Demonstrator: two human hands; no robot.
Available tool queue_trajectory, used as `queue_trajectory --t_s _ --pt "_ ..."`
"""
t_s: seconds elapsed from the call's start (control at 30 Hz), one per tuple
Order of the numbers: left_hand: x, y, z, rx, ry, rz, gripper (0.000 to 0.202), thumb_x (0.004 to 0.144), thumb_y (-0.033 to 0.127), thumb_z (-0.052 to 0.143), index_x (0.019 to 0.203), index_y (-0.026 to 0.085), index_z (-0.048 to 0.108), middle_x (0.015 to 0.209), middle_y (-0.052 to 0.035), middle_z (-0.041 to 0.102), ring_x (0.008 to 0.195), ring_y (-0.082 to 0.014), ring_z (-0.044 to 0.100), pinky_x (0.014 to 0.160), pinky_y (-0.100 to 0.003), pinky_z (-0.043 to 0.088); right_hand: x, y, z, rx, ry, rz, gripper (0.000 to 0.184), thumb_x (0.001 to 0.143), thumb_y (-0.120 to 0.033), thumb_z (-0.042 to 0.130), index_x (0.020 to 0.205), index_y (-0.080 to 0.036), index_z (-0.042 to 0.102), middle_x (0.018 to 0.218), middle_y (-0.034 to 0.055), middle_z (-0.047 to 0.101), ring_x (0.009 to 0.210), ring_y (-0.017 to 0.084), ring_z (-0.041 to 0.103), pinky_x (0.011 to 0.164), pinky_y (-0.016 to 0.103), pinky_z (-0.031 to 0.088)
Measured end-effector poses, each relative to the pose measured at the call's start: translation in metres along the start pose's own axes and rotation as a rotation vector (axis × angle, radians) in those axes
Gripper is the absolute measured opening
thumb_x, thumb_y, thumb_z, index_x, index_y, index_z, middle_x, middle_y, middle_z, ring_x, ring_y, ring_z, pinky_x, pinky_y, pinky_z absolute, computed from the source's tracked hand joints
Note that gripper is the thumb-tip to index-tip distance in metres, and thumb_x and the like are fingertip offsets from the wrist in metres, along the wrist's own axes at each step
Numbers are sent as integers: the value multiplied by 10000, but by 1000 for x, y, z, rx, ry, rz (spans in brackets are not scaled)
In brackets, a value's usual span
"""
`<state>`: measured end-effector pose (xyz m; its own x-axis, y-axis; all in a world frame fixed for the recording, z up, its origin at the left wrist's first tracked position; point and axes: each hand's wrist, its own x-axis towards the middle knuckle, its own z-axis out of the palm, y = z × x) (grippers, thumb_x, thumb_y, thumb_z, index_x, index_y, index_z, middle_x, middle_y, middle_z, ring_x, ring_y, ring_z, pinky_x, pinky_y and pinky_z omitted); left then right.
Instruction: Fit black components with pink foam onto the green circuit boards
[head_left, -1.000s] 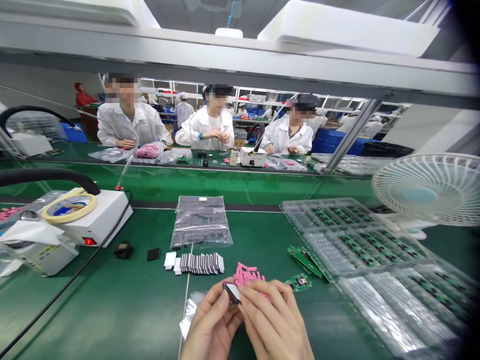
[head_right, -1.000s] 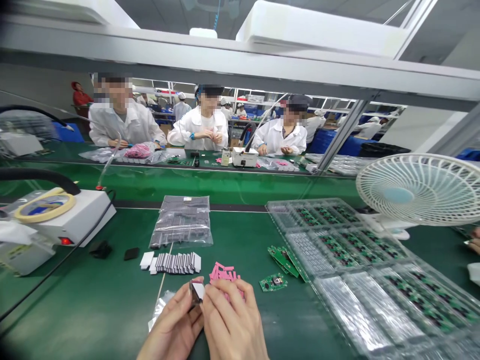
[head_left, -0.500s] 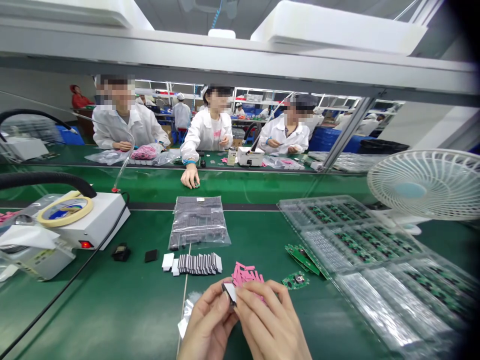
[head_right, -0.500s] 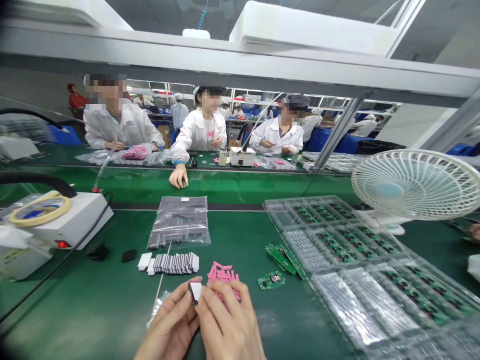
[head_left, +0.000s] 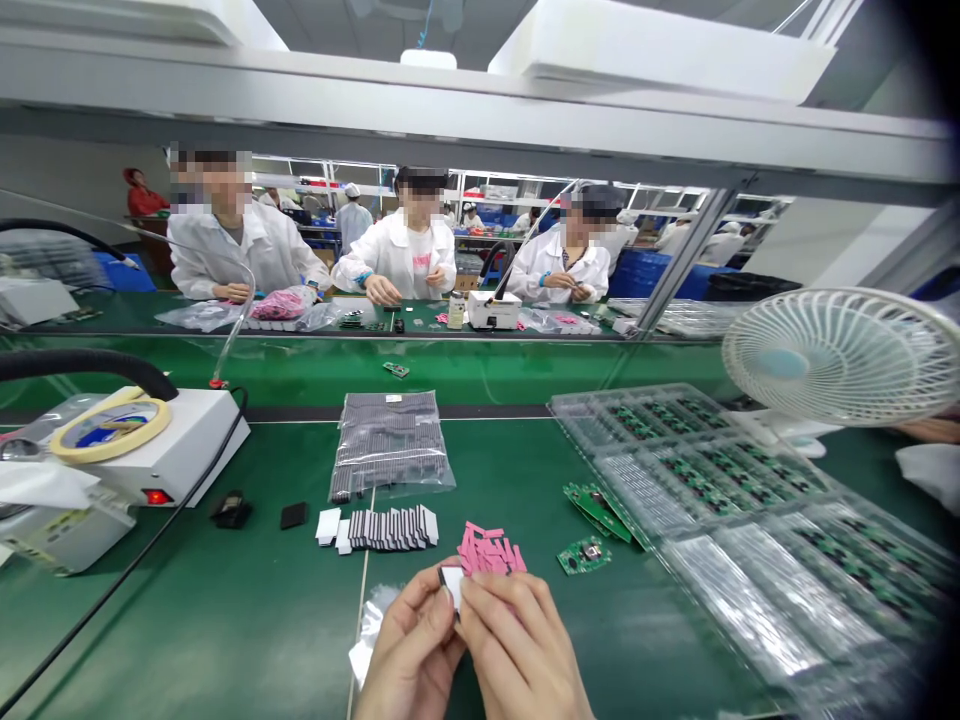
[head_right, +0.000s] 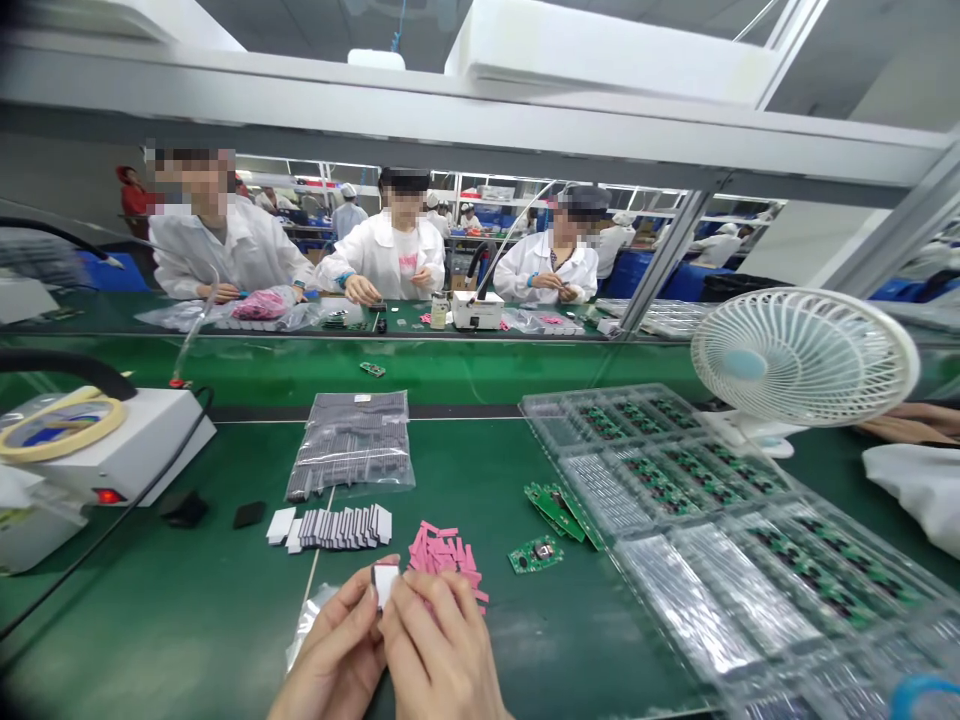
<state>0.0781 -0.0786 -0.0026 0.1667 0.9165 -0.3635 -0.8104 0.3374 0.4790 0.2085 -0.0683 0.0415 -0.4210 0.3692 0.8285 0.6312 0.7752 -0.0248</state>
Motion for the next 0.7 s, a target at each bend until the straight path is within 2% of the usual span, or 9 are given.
queue_trajectory --t_s 0.1,0.27,0.33,0.47,0.53,0.63,0.7 --pt "0 2 2 9 -3 10 352 625 322 930 919 185 792 932 -101 771 869 -207 700 840 -307 521 -4 -3 0 83 -26 91 220 974 -59 461 950 -129 668 919 122 766 858 236 713 720 365 551" --pt "-3 3 10 19 -37 -16 348 634 354 920 927 203 808 947 -109 774 920 -257 712 878 -362 530 -8 -5 -4 149 -175 238 253 961 -38 458 1135 -137 613 1210 155 713 1133 239 672 966 383 559" --pt "-5 3 14 48 -30 6 352 627 363 921 921 203 814 936 -111 778 947 -275 712 903 -376 530 -9 -5 -5 146 -186 237 268 965 -45 450 1160 -143 607 1202 140 725 1129 231 682 980 372 559" --pt "-8 6 15 89 -20 14 348 625 354 924 919 200 820 931 -116 787 985 -290 712 936 -378 532 -11 -8 -4 146 -160 198 259 961 -44 421 1079 -167 617 1166 118 751 1086 228 704 963 375 567" --pt "-5 7 13 101 -32 -6 335 631 340 923 920 207 820 939 -109 791 994 -289 714 941 -381 538 -12 -9 -6 170 -177 244 265 958 -44 427 1102 -170 609 1198 116 739 1113 220 692 984 368 557" --pt "-1 8 10 105 -44 -33 334 637 312 923 933 201 813 973 -99 792 974 -265 722 917 -359 559 -11 1 -14 277 -301 336 241 973 -87 469 1143 -187 609 1287 98 697 1203 201 644 1036 334 527" --pt "1 8 11 83 -27 -38 366 636 314 925 957 189 803 982 -102 793 923 -234 733 889 -339 574 -15 19 -22 311 -379 370 246 998 -141 466 1188 -207 607 1304 85 685 1224 202 626 1042 345 523"
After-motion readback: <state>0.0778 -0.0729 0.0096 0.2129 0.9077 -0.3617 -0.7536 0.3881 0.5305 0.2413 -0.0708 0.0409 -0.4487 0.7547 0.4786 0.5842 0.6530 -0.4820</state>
